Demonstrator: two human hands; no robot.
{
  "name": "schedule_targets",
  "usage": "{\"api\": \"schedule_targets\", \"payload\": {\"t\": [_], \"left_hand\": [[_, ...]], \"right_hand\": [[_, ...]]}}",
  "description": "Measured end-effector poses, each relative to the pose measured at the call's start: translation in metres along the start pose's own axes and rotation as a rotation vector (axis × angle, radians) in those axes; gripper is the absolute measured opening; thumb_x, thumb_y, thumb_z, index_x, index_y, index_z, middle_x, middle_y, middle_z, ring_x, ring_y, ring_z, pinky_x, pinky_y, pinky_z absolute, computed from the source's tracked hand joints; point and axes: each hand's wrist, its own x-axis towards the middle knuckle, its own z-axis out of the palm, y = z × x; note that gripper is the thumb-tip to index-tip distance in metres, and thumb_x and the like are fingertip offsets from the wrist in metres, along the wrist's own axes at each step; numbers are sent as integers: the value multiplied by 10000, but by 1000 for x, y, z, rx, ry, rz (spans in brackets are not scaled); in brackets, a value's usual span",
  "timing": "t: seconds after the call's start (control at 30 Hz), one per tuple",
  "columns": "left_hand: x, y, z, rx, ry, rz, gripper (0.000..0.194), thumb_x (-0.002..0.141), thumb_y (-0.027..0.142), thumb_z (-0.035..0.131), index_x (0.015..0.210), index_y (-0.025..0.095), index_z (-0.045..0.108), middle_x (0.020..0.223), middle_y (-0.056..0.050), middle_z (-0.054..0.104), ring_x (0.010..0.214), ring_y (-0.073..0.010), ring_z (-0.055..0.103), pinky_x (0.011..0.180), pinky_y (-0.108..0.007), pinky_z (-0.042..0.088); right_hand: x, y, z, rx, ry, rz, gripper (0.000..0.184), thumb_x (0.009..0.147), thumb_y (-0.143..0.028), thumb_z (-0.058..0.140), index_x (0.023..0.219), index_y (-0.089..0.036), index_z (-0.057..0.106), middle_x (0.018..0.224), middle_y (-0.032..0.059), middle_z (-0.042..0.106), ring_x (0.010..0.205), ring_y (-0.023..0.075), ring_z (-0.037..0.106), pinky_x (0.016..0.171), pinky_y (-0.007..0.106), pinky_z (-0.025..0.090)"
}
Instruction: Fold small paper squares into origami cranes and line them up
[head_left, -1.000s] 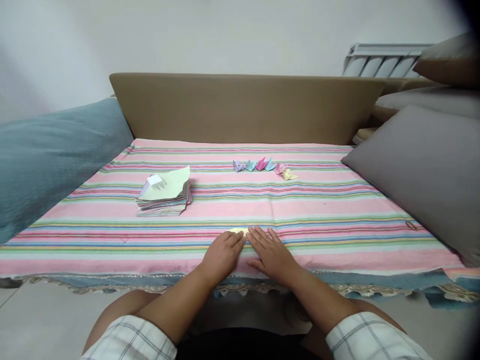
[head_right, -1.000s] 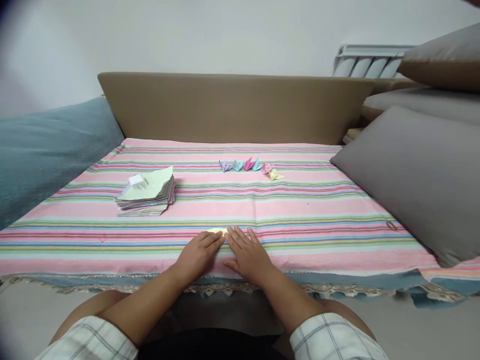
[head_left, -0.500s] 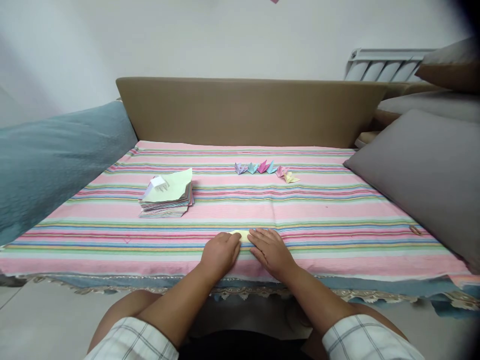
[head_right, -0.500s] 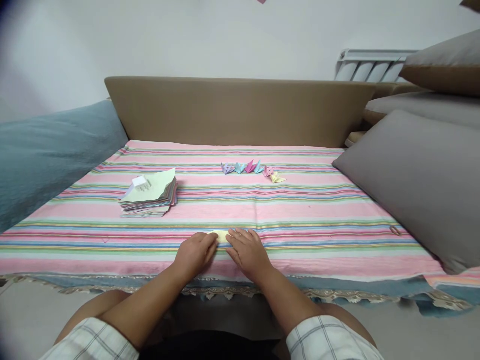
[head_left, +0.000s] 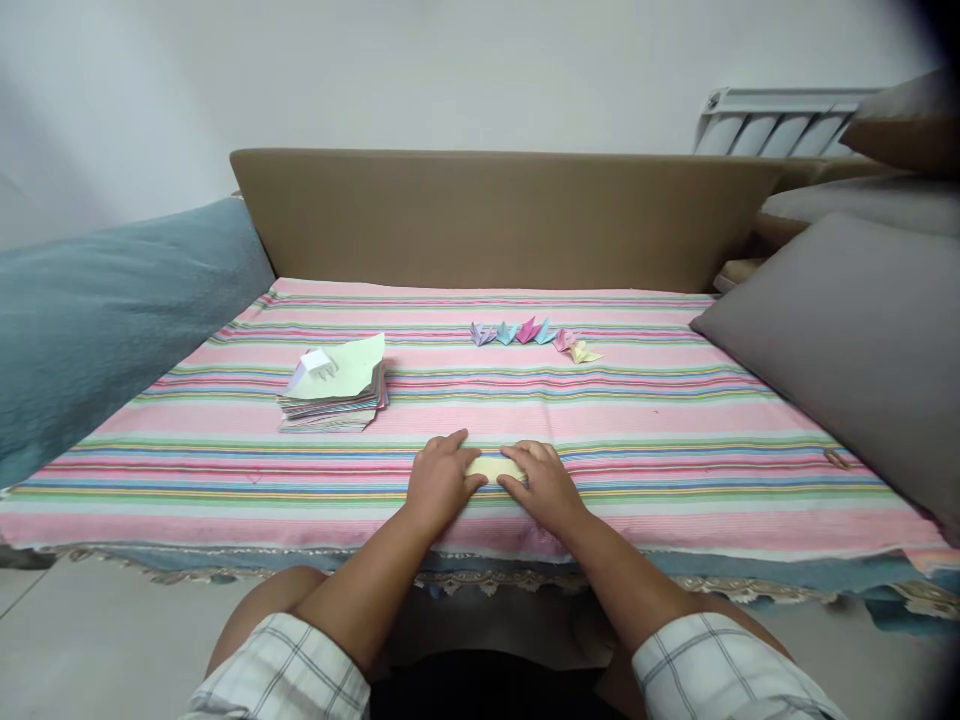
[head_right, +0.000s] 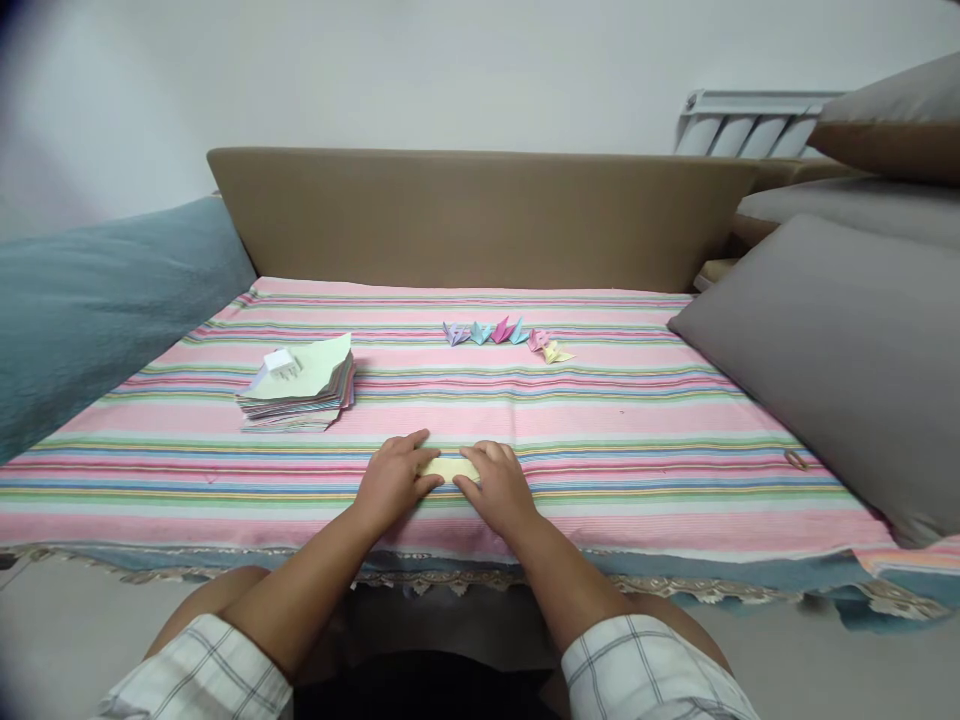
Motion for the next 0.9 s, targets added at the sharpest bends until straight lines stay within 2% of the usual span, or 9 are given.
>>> {"api": "schedule_targets", "payload": {"t": [0.27,0.43,0.57,0.67,0.73,0.83,0.9], "left_hand": [[3,5,-7,-39,-131,-35,236,728,322,661,955,262,645,1304,-29,512,1112,-295,482,845,-469,434],[4,5,-8,-57,-144,-42,239,731,323,654,962,266,634,1327,-39,488,1130,-302,467,851,-488,419],[4,5,-10,-102,-146,-20,152,716,285,668,860,246,642,1305,-33,511,1123,-284,474,869,-457,407],[4,6,-11,-159,-136,46,120,708,231,665,819,226,620,1222,-22,578,1063,-244,523,864,-393,411],[5,7,-11,-190,-149,90,95,722,214,643,811,218,611,1076,-16,650,961,-209,573,819,-333,426],[5,7,-8,-184,-141,121,118,769,209,581,879,220,623,909,-14,682,858,-186,602,757,-290,434],[6,7,-5,-154,-102,159,152,792,199,549,917,221,632,915,-21,684,869,-192,601,775,-304,430]], "right_hand": [[2,-2,-3,-37,-86,-24,233,822,-305,550,1032,-223,608,997,72,575,936,234,482,841,391,403],[4,-4,-4,-54,-128,-16,273,819,-286,548,1081,-216,579,1028,72,569,964,233,469,845,384,382],[5,-6,-8,-26,-159,-26,152,798,-249,573,942,-209,603,969,51,586,924,211,485,811,351,381],[6,-8,-11,15,-187,-54,68,795,-213,577,860,-200,589,869,28,609,844,187,515,754,316,383],[6,-9,-12,47,-196,-83,30,810,-208,564,830,-197,583,814,18,618,789,171,531,718,294,382],[5,-9,-12,46,-130,-112,57,835,-239,548,842,-201,588,810,20,637,773,169,549,709,289,380],[4,-8,-11,3,-64,-124,59,832,-237,553,859,-204,594,825,22,647,791,178,557,721,295,382]]}}
